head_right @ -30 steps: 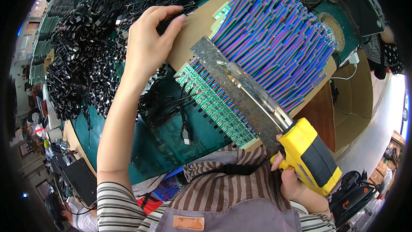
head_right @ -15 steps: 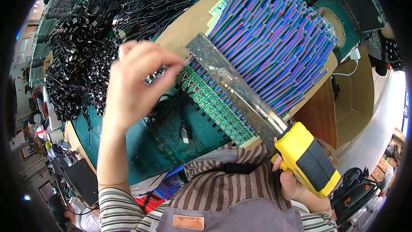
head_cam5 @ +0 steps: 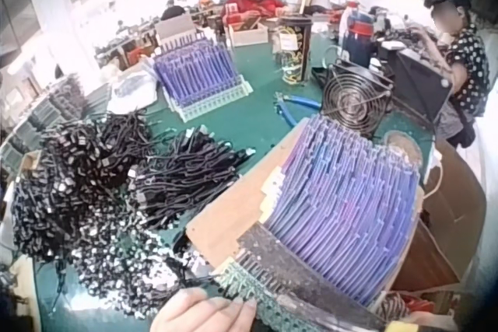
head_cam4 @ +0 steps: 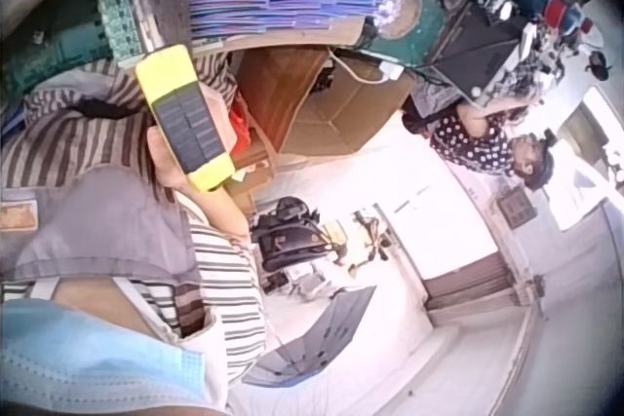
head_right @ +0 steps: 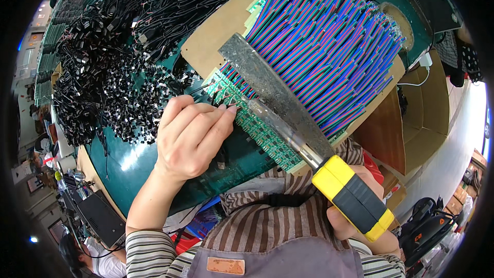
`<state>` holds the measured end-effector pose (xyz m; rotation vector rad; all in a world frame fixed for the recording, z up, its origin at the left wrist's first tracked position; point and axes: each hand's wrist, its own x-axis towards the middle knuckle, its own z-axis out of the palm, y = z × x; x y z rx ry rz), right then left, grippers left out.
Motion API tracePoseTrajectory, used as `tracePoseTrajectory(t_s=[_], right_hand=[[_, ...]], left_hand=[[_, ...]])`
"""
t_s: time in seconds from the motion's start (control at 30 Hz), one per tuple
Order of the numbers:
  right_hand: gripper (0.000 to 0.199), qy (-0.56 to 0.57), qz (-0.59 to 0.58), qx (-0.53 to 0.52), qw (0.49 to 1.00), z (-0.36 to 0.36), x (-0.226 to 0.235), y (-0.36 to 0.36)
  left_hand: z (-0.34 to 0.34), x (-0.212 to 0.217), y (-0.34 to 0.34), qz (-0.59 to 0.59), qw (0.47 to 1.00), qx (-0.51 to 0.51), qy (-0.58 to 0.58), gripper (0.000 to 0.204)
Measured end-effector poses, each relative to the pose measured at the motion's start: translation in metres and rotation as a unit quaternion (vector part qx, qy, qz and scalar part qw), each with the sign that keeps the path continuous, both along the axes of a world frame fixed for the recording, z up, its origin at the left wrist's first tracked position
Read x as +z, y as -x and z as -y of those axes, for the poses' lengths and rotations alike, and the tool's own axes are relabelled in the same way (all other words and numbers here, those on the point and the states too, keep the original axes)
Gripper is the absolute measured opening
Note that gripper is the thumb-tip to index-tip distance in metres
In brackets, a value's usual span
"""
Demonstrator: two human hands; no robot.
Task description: The person solders wires onto a circuit board with a soldering iron, then glues the wires in place with a hot glue gun.
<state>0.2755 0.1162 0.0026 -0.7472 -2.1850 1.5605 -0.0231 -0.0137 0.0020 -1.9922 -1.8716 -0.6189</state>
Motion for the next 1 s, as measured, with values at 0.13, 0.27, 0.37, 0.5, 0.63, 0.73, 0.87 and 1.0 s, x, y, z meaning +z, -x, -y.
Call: tracePoseTrajectory(t_s=[0.13,0.27,0.37,0.5,0.63,0.73,0.87,1.0], right_hand=[[0.033,0.003,0.022,0.024,0.999,-0.002,-0.004,-0.013],[0.031,-0.018,0.030,0.040,0.999,-0.002,-0.010,-0.020],[0.030,-0.058,0.029,0.061,0.996,-0.008,0.008,0.003],[0.031,-0.195,0.019,0.117,0.974,-0.018,0.018,0.020],[0.033,-0.161,0.014,0.092,0.983,-0.010,0.005,0.000],[0.036,-0.031,0.047,0.024,0.998,-0.003,-0.007,-0.024],[0.041,-0.030,0.086,0.040,0.995,-0.006,0.005,-0.018],[0.042,-0.013,0.064,0.023,0.998,-0.004,0.005,-0.016]], left_hand=[[-0.001,0.008,0.000,0.011,1.000,-0.002,0.029,0.024],[-0.004,0.014,-0.002,0.033,0.997,0.001,0.074,0.024],[-0.003,0.017,-0.003,0.052,0.994,0.003,0.097,0.024],[-0.003,0.019,-0.005,0.045,0.993,0.014,0.111,0.023],[-0.004,0.019,-0.005,0.045,0.993,0.014,0.109,0.023],[-0.004,0.019,-0.005,0.050,0.992,0.014,0.111,0.024],[-0.004,0.019,-0.005,0.044,0.992,0.015,0.115,0.025],[-0.004,0.019,-0.005,0.034,0.993,0.012,0.110,0.025]])
